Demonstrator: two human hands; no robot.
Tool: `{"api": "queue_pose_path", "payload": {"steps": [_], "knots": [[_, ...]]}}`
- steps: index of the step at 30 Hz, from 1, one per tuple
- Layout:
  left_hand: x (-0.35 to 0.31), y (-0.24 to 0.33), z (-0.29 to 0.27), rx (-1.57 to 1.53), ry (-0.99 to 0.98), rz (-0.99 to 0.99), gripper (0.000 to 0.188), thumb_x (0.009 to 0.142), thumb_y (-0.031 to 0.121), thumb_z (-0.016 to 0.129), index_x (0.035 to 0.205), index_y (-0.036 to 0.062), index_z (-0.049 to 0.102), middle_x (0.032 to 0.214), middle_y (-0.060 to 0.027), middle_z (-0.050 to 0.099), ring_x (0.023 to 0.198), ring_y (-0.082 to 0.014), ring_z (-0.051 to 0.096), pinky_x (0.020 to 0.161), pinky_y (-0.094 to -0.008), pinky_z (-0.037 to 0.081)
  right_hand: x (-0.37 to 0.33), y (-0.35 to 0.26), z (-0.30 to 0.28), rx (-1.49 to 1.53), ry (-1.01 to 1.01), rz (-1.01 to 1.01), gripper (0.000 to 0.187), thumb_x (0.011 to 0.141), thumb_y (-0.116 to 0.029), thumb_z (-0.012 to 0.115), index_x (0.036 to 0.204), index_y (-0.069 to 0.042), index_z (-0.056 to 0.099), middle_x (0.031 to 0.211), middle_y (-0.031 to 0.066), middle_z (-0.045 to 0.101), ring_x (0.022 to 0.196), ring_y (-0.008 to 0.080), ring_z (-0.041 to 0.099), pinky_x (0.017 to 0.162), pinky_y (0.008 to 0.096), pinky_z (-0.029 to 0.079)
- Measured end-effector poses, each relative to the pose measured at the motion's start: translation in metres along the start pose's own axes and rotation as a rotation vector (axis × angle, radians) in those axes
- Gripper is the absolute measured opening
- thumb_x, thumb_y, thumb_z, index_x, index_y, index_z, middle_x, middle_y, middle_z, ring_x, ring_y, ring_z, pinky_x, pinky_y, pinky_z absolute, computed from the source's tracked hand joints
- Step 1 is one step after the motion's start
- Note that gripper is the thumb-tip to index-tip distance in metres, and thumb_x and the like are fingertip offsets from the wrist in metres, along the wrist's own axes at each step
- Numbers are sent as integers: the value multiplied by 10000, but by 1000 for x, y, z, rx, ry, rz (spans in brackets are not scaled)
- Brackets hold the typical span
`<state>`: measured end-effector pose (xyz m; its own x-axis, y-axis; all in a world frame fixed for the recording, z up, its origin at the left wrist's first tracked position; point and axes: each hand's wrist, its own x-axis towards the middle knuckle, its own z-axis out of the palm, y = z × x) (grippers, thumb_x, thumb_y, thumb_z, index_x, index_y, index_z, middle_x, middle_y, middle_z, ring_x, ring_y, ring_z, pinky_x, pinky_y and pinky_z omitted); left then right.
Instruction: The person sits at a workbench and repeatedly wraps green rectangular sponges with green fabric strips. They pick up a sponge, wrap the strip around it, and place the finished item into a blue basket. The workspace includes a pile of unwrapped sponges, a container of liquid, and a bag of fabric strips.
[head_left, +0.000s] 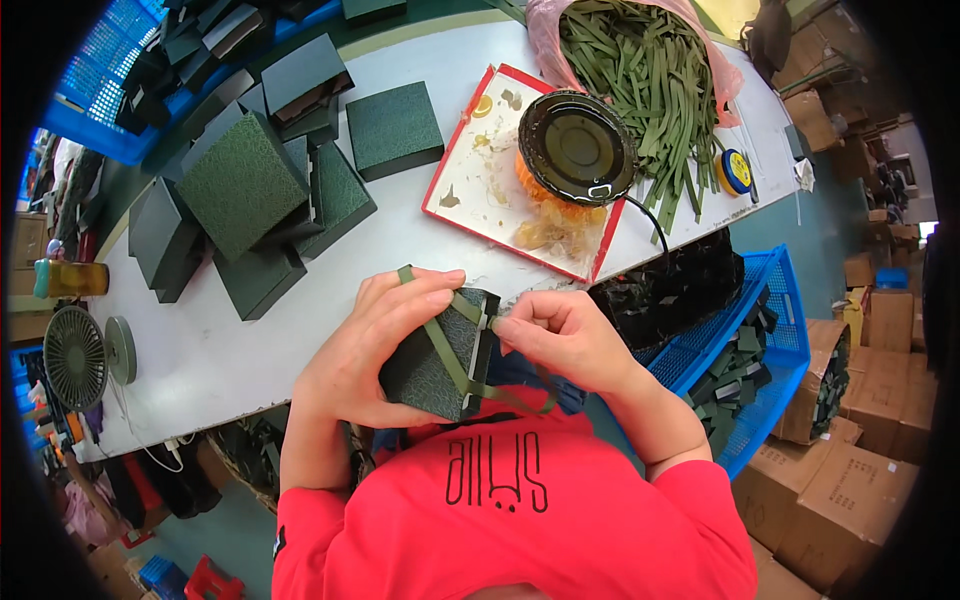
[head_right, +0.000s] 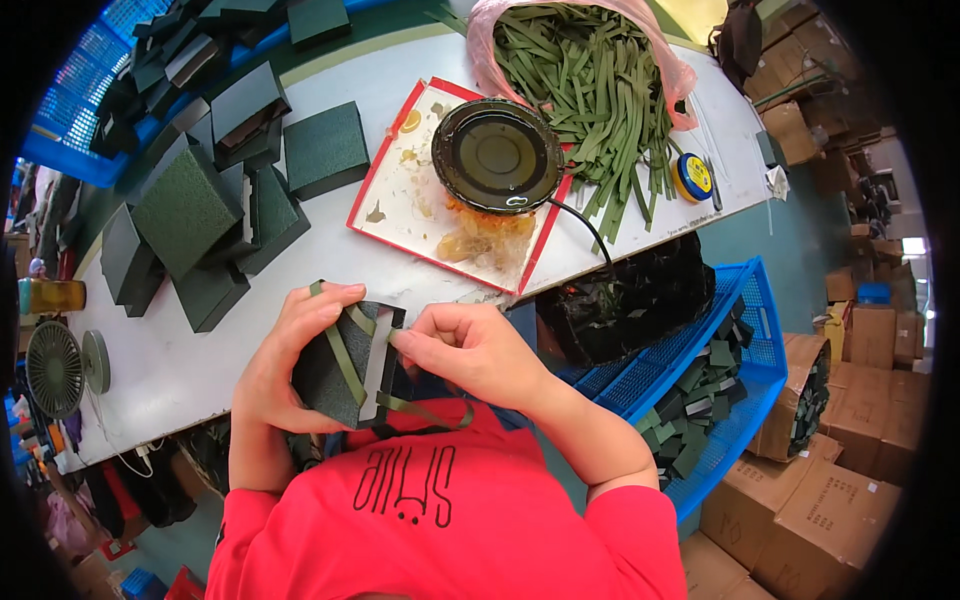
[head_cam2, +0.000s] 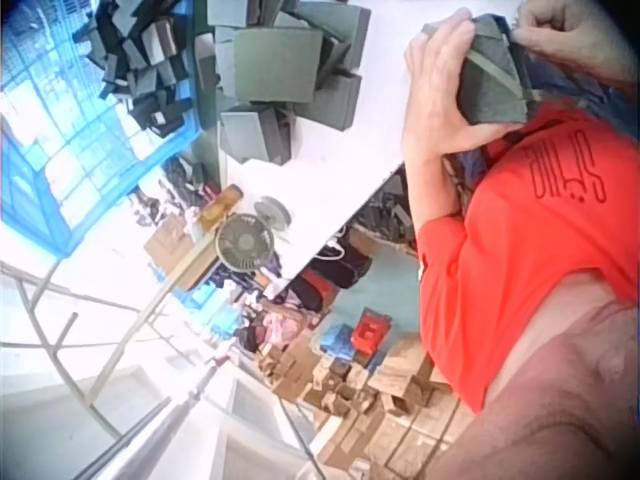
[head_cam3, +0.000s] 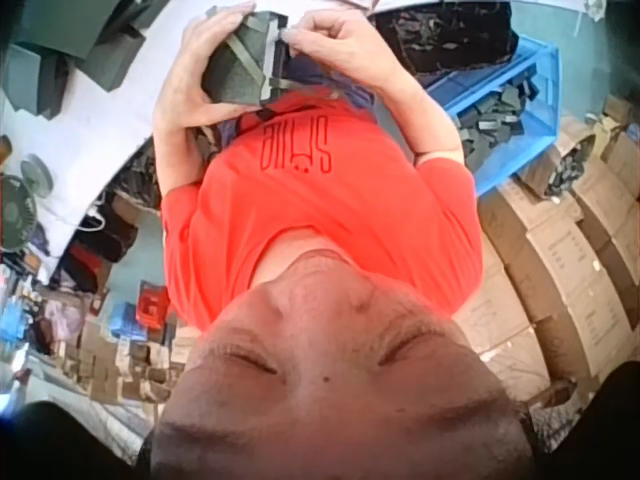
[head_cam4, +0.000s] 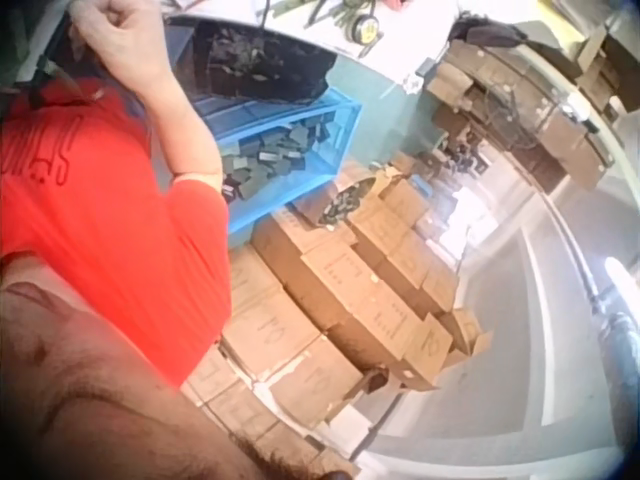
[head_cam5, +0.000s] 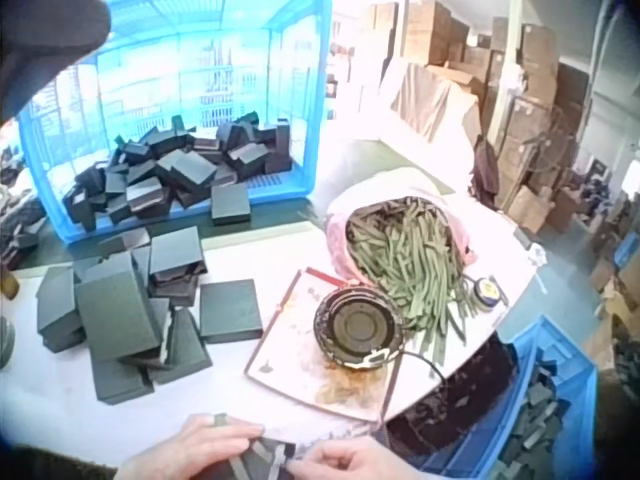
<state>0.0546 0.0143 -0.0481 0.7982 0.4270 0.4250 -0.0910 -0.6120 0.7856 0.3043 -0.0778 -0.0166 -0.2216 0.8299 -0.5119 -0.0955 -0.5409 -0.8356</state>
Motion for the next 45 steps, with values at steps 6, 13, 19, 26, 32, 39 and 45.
{"api": "queue_pose_path", "payload": {"steps": [6, 13, 19, 26, 32, 39, 45], "knots": [[3, 2, 1, -24, -1, 17, 1034, 578, 219, 936, 1472, 46, 449, 1482, -215, 520, 1325, -403, 515, 1089, -496, 354, 10, 16, -1, -62, -15, -94, 288, 1001, -264, 673, 828, -34, 679, 687, -47, 614, 611, 4, 466, 545, 223, 366], [3, 2, 0, -27, -28, 17, 1025, 583, 241, 931, 1471, 48, 455, 1492, -217, 509, 1329, -404, 506, 1088, -497, 349, 10, 12, -2, -81, -34, -70, 278, 1002, -229, 673, 801, -38, 667, 702, -57, 619, 613, -8, 470, 524, 208, 349], [3, 3, -1, -32, -42, 20, 993, 603, 271, 922, 1461, 53, 474, 1494, -211, 509, 1314, -399, 503, 1077, -493, 347, 10, 11, -3, -70, -71, -72, 285, 1007, -222, 655, 790, -37, 643, 687, -52, 604, 605, 3, 484, 521, 215, 363], [8, 6, -2, 145, -134, 91, 920, 578, 262, 910, 1398, 69, 541, 1491, -172, 517, 1227, -369, 524, 1040, -504, 357, 17, 24, -3, -99, -58, -70, 299, 990, -202, 627, 770, 0, 637, 669, 8, 626, 593, 59, 572, 559, 243, 453], [7, 4, -3, 172, -117, 43, 920, 565, 249, 913, 1388, 73, 541, 1486, -173, 513, 1263, -386, 518, 1042, -512, 355, 18, 23, -9, -111, -107, -137, 201, 1025, -163, 582, 951, -3, 677, 800, 5, 683, 682, 47, 590, 609, 225, 462], [2, 2, -5, 101, -45, 15, 926, 582, 233, 917, 1401, 63, 517, 1485, -186, 512, 1280, -392, 514, 1040, -499, 358, 16, 32, -16, 6, -30, -159, 275, 1061, -249, 587, 1104, -4, 706, 931, 15, 741, 766, 27, 588, 655, 208, 464], [3, 6, -2, 155, -66, 14, 904, 581, 229, 914, 1383, 62, 533, 1476, -187, 518, 1262, -390, 528, 1028, -497, 371, 17, 25, -3, -136, -22, -150, 249, 1037, -213, 613, 976, 9, 709, 861, 20, 723, 752, 35, 606, 639, 221, 465]]}}
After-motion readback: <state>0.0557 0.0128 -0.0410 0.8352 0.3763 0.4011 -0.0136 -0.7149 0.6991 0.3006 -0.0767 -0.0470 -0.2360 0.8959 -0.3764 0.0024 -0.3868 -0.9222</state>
